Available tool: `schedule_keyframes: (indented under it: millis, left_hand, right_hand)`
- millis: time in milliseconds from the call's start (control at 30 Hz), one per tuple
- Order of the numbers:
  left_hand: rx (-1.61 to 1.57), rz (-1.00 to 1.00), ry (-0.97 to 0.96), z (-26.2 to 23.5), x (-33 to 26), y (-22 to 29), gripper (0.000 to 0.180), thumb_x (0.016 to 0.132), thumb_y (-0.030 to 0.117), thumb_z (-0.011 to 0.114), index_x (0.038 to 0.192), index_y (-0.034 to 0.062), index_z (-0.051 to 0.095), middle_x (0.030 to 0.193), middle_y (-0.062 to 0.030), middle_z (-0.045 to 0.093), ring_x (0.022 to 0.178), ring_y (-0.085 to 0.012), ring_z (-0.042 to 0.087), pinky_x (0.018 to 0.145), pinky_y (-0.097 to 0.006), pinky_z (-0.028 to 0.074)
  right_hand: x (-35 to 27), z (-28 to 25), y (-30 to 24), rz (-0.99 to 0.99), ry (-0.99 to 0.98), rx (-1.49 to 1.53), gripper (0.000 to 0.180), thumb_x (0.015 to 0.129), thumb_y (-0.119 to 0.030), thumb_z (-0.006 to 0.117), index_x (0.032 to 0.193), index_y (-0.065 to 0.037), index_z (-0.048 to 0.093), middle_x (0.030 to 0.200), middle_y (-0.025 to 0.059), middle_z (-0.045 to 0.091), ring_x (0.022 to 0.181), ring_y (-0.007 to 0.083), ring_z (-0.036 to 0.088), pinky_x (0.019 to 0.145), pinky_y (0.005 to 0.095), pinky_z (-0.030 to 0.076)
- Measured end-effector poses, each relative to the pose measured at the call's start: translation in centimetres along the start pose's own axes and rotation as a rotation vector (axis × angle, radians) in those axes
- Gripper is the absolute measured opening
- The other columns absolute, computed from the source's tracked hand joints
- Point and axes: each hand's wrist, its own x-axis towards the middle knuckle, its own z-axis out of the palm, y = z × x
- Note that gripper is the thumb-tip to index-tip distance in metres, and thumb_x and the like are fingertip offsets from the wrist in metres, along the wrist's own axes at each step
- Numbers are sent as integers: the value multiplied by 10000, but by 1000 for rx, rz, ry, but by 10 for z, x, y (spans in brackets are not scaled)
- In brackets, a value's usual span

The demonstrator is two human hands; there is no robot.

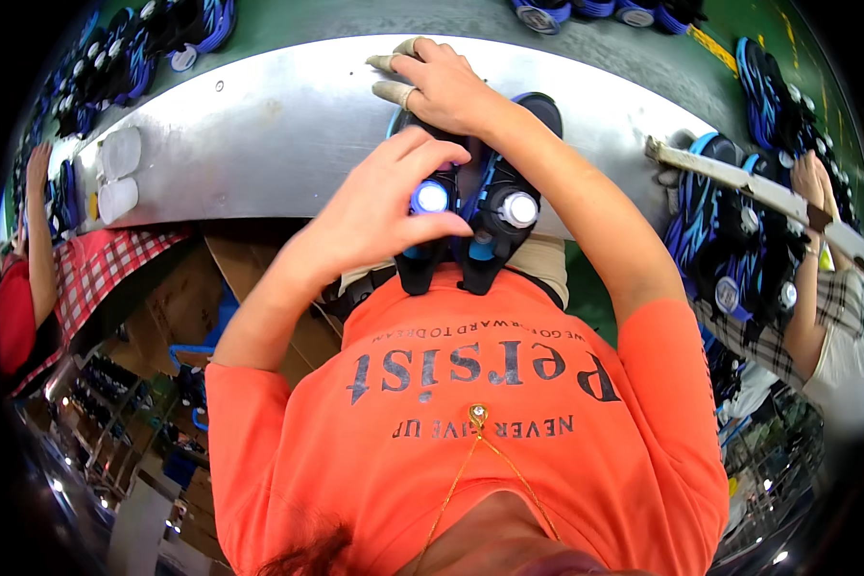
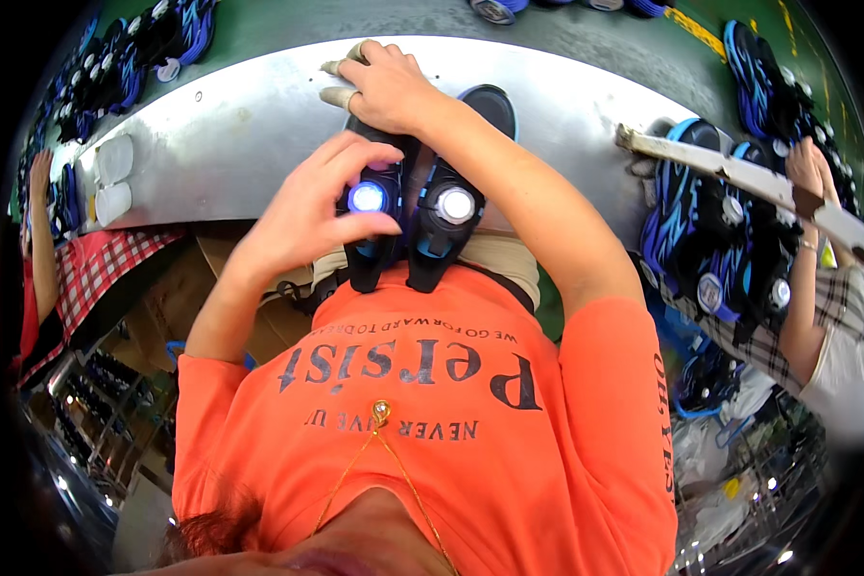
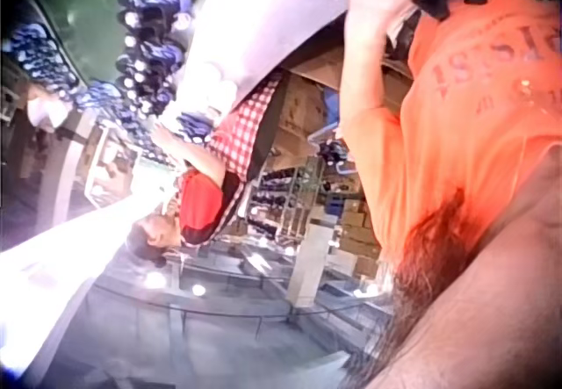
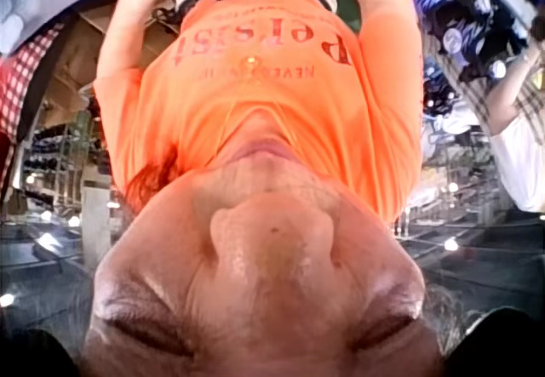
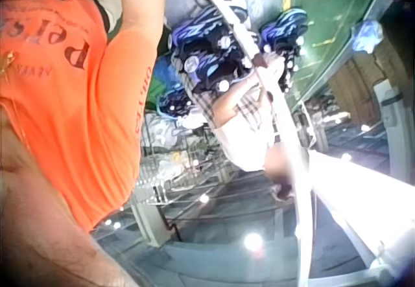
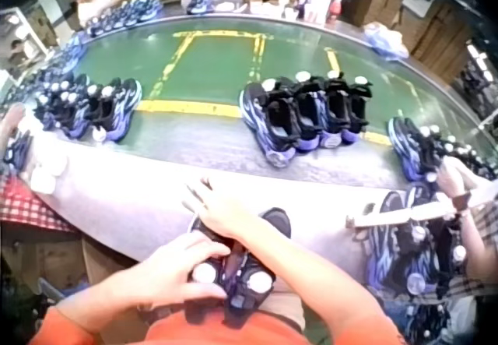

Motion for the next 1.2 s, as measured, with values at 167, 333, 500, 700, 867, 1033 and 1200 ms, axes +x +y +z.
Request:
schedule_keyframes:
  millis: [167,333,500,700,867,1033,1200]
  left_hand:
    - [-31,44,236,10,0,-12,463,715,229,803,1075,47,577,974,-91,568,908,-282,535,785,-365,466]
    - [81,64,290,17,-10,-16,463,718,155,780,1144,66,622,947,-48,620,906,-229,537,803,-320,445]
    - [-155,186,-92,-7,-4,-35,421,765,131,728,1170,67,633,1010,-59,641,950,-232,528,857,-337,440]
    - [48,185,275,11,-14,-24,467,703,189,794,1118,70,617,960,-79,611,949,-266,516,841,-359,439]
    - [-82,128,275,17,-19,-30,356,722,182,775,1045,79,664,927,-55,607,944,-254,526,843,-349,445]
    - [-395,272,-130,-8,-1,-62,352,745,121,742,1090,63,700,1029,-43,675,987,-206,531,919,-335,420]
    - [-290,164,-164,-13,-6,-48,391,764,145,739,1138,66,654,1092,-24,640,1080,-206,484,939,-335,417]
  right_hand:
    - [16,-7,7,-145,114,-163,385,910,-361,596,1260,-200,602,1234,120,537,1109,344,506,971,424,409]
    - [9,7,3,-104,74,-144,400,893,-350,620,1258,-189,602,1239,123,529,1104,354,502,982,427,404]
    - [10,2,5,-145,23,-107,402,885,-340,634,1248,-169,607,1232,137,532,1120,355,498,990,425,402]
    - [10,2,5,-136,0,-133,410,881,-359,632,1247,-174,615,1254,129,529,1126,345,498,982,437,402]
    - [12,7,14,-168,27,-91,410,861,-387,636,1227,-202,632,1264,104,527,1094,334,512,950,448,408]
    - [11,1,3,-164,-2,-137,379,885,-328,645,1184,-96,623,1191,161,544,1090,346,527,936,413,447]
    - [10,-4,0,-168,-10,-115,384,879,-310,649,1193,-92,616,1175,166,548,1075,349,536,928,420,450]
